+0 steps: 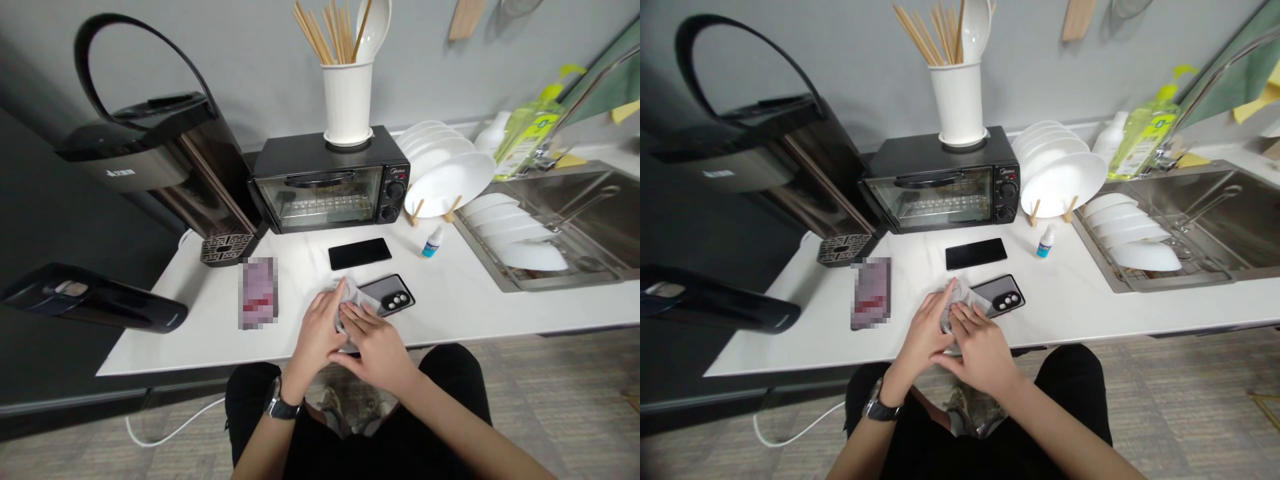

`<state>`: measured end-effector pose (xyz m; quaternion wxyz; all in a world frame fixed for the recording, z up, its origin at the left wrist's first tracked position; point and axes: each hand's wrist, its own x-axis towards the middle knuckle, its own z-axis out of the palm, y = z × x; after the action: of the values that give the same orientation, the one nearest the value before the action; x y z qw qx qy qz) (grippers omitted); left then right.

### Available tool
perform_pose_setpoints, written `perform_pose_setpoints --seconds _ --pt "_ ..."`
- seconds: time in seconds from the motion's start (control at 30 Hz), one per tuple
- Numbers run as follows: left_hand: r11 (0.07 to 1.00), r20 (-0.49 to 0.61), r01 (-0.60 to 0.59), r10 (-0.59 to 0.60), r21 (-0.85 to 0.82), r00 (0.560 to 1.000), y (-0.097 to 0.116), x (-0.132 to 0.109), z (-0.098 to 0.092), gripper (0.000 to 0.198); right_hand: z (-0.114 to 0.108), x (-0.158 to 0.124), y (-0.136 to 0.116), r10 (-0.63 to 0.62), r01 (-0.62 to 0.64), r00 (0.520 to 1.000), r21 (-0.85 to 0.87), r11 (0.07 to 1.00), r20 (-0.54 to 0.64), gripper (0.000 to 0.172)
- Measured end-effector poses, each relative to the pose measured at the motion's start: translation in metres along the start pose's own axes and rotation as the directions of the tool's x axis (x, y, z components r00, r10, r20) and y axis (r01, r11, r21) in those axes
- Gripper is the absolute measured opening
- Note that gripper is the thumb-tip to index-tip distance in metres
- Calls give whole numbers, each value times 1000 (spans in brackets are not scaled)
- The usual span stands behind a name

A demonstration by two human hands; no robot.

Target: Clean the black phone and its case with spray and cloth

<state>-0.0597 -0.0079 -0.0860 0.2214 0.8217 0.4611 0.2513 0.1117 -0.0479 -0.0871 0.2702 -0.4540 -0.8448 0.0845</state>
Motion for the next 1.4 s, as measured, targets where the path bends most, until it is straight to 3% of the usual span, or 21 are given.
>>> perform_pose_setpoints --seconds 0.1,0.2,0.3,0.37,0.47,0.6,0.7,0.87,0.97,1.03,1.13,1.27,1.33,1.4 --pt "999 -19 24 -23 26 1000 1 -1 1 102 -13 -14 7 -3 2 999 42 999 32 46" --pt "1000 -39 17 -17 7 999 3 -1 1 104 -35 -32 33 32 -31 999 -38 999 16 37" --pt "1000 -34 4 -5 -7 999 5 1 1 107 -51 -41 62 110 -117 993 -198 973 -43 41" --pt "1000 -24 -4 4 -7 1000 6 3 2 107 -50 -39 70 150 -171 984 -270 948 -95 47" --pt "1000 -12 -16 16 -15 1000 6 4 3 105 -30 -23 55 157 -183 980 -243 953 -124 51" --pt "1000 16 -20 20 -15 1000 2 2 3 94 2 0 8 105 -109 992 -75 991 -67 51" --pt "1000 19 -8 8 1 1000 0 -2 3 94 3 -3 -7 70 -70 997 -3 998 -30 51" --pt "1000 0 14 -14 4 1000 6 -2 2 102 -30 -38 34 75 -75 997 -55 996 -11 34" --pt "1000 1 3 -3 0 1000 10 2 2 106 -42 -46 65 153 -170 984 -228 959 -92 42" --pt "1000 8 -3 3 9 1000 11 4 3 107 -38 -40 72 195 -234 969 -304 923 -153 51" --pt "1000 15 -11 11 4 1000 10 4 4 104 -19 -20 53 198 -240 965 -280 929 -170 57" --pt "1000 34 -22 22 1 999 7 1 4 95 1 -2 4 112 -117 992 -90 989 -60 54" --pt "1000 44 -8 8 14 999 6 1 2 96 0 -6 -7 91 -91 996 -16 996 -19 50" --pt "1000 42 19 -20 20 999 8 1 1 100 -10 -18 -3 87 -87 996 12 996 10 42"
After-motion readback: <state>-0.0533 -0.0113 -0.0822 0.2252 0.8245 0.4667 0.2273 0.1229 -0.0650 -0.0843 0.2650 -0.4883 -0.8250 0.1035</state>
